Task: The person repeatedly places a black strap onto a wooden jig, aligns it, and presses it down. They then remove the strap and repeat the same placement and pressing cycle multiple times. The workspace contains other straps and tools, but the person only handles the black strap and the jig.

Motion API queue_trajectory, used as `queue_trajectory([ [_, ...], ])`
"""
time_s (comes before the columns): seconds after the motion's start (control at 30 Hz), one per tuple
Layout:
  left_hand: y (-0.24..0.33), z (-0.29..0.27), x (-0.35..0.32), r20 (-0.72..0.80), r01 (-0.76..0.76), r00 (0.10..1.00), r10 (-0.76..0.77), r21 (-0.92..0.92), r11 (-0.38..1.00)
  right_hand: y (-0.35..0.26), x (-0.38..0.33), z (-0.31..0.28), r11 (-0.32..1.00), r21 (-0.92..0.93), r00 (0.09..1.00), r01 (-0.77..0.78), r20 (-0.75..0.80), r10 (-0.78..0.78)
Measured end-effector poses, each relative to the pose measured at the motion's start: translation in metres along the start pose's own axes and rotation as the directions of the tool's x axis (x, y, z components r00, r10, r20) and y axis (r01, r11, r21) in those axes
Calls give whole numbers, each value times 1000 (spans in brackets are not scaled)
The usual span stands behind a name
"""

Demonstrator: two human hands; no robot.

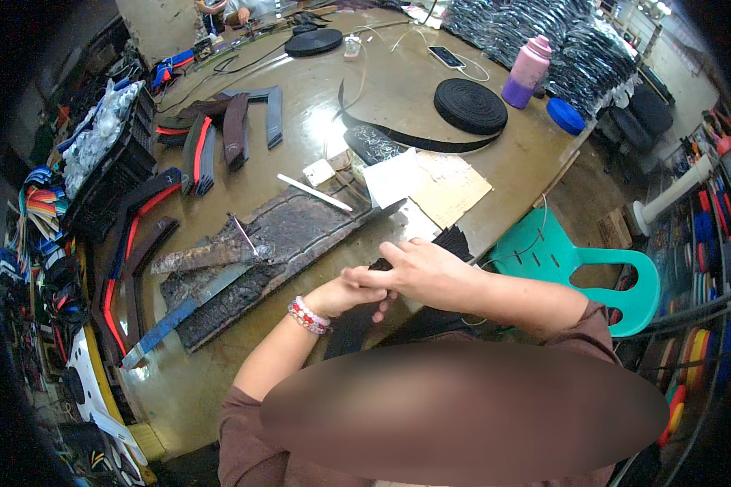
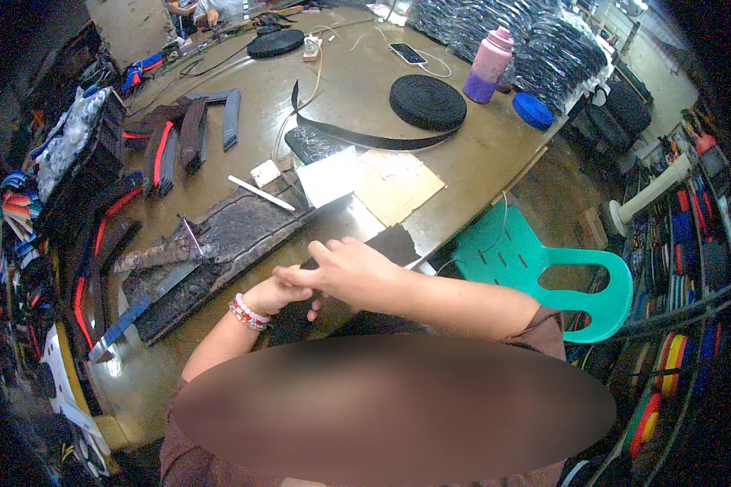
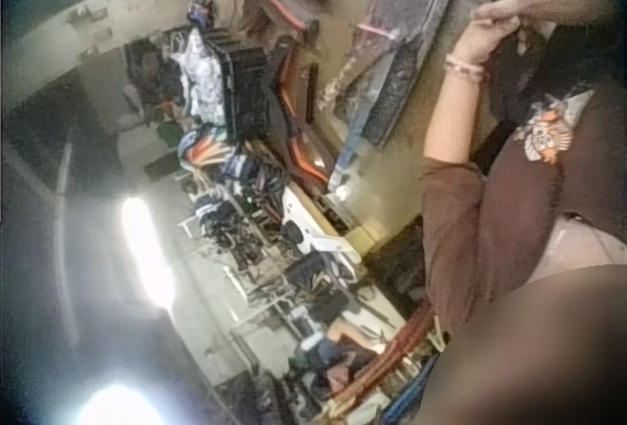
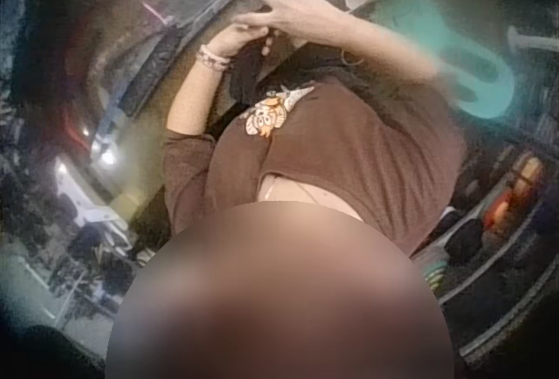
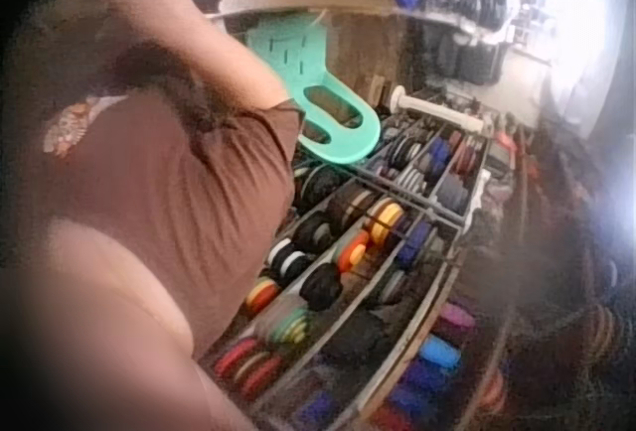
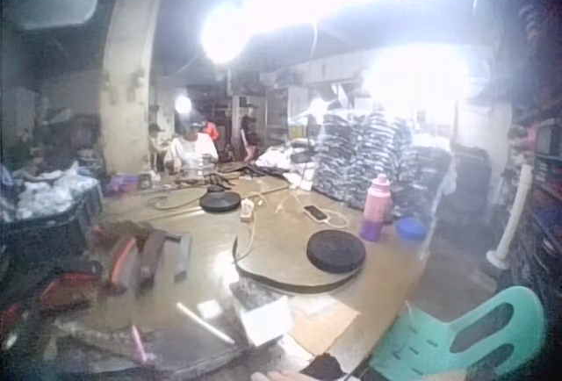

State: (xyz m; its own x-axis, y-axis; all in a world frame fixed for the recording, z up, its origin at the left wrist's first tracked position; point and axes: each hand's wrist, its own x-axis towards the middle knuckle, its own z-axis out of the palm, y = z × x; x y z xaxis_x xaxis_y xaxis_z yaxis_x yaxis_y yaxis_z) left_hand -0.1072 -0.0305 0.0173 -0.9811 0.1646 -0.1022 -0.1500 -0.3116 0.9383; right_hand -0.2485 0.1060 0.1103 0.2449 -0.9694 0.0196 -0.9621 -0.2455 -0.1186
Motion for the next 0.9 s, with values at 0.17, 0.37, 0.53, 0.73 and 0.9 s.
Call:
queue_trajectory([
  [0.17, 17, 3, -3, -79, 48, 996, -46, 24, 999, 11, -2, -18, 982, -157, 987, -110, -132, 89],
  [0.37, 15, 19, -44, -95, 108, 990, -107, 10, 994, 13, -6, -16, 998, -56, 997, -32, -75, 27],
  [0.53, 12, 27, -85, 70, 159, 985, -156, -33, 987, -5, -1, -16, 966, 220, 991, 132, -23, -130],
  [0.73, 14, 64, -94, -515, 107, 856, 45, 262, 959, -18, 13, -15, 982, 128, 981, 141, -154, -120],
  [0.9, 19, 82, -104, -401, 162, 909, -115, 85, 983, -17, -1, -14, 986, 154, 998, 64, -7, -63],
])
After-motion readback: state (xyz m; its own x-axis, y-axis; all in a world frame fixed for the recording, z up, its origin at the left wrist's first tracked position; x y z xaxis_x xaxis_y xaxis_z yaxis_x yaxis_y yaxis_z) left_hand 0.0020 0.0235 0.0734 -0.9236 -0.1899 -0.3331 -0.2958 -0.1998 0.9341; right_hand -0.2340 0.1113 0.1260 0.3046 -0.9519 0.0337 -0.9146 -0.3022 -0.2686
